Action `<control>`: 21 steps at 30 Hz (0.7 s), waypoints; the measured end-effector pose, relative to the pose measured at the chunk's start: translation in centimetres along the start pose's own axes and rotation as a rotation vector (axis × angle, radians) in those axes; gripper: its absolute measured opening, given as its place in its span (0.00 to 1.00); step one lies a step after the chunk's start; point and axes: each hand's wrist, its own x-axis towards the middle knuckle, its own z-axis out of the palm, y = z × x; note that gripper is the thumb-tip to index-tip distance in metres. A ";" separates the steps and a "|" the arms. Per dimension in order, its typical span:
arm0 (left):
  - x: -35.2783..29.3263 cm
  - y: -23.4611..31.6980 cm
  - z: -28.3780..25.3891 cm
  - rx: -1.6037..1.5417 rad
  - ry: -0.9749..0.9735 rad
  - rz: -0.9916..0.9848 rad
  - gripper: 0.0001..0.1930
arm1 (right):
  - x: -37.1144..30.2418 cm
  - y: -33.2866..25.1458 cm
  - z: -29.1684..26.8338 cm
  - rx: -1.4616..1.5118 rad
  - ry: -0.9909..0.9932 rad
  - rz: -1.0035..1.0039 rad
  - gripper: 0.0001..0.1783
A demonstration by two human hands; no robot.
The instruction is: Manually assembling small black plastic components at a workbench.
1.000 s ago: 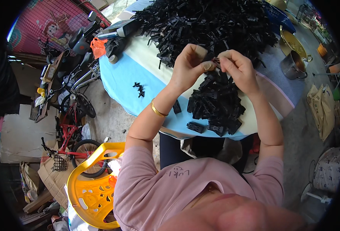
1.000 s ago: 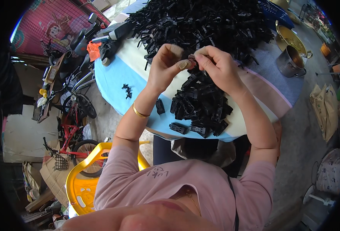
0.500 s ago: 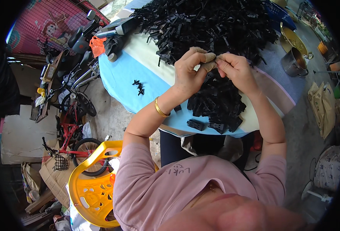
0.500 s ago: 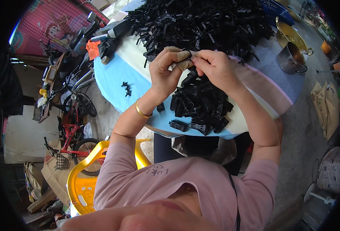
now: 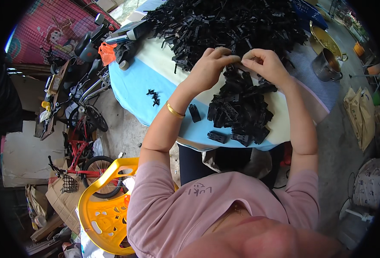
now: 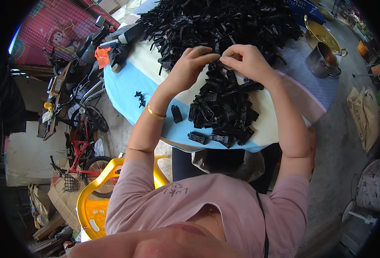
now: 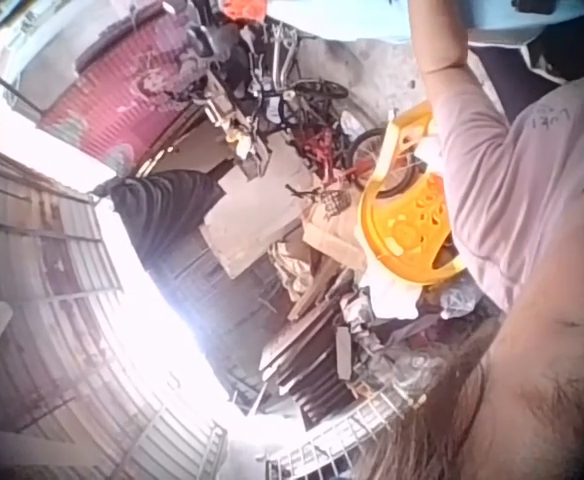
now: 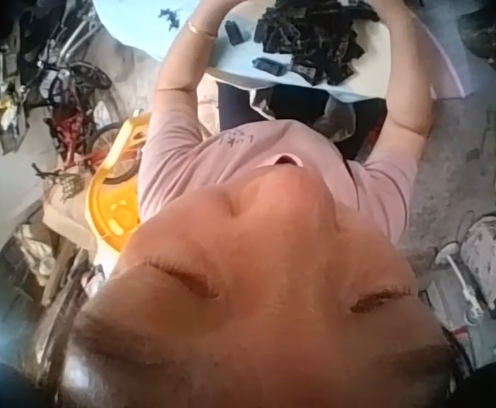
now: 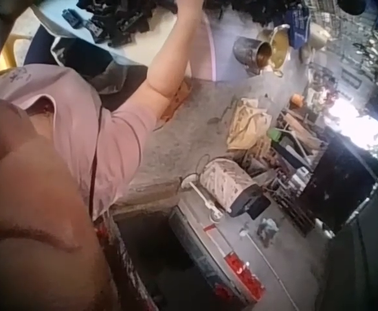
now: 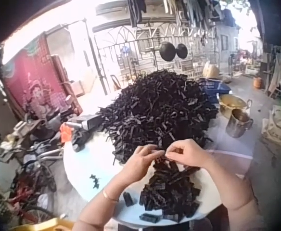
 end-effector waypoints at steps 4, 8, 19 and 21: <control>0.2 -1.7 0.7 0.502 0.001 0.118 0.25 | 0.0 -0.6 0.4 -0.079 -0.018 -0.019 0.09; 1.0 -1.5 0.6 0.435 0.191 0.148 0.22 | -0.2 -0.4 0.2 -0.020 0.043 -0.032 0.09; 0.5 -0.1 0.5 -0.675 0.403 -0.273 0.16 | -1.0 -2.3 2.5 -0.087 0.195 -0.508 0.12; 0.4 0.2 0.7 -0.694 0.434 -0.261 0.16 | -1.1 -2.4 2.1 -0.111 0.191 -0.486 0.11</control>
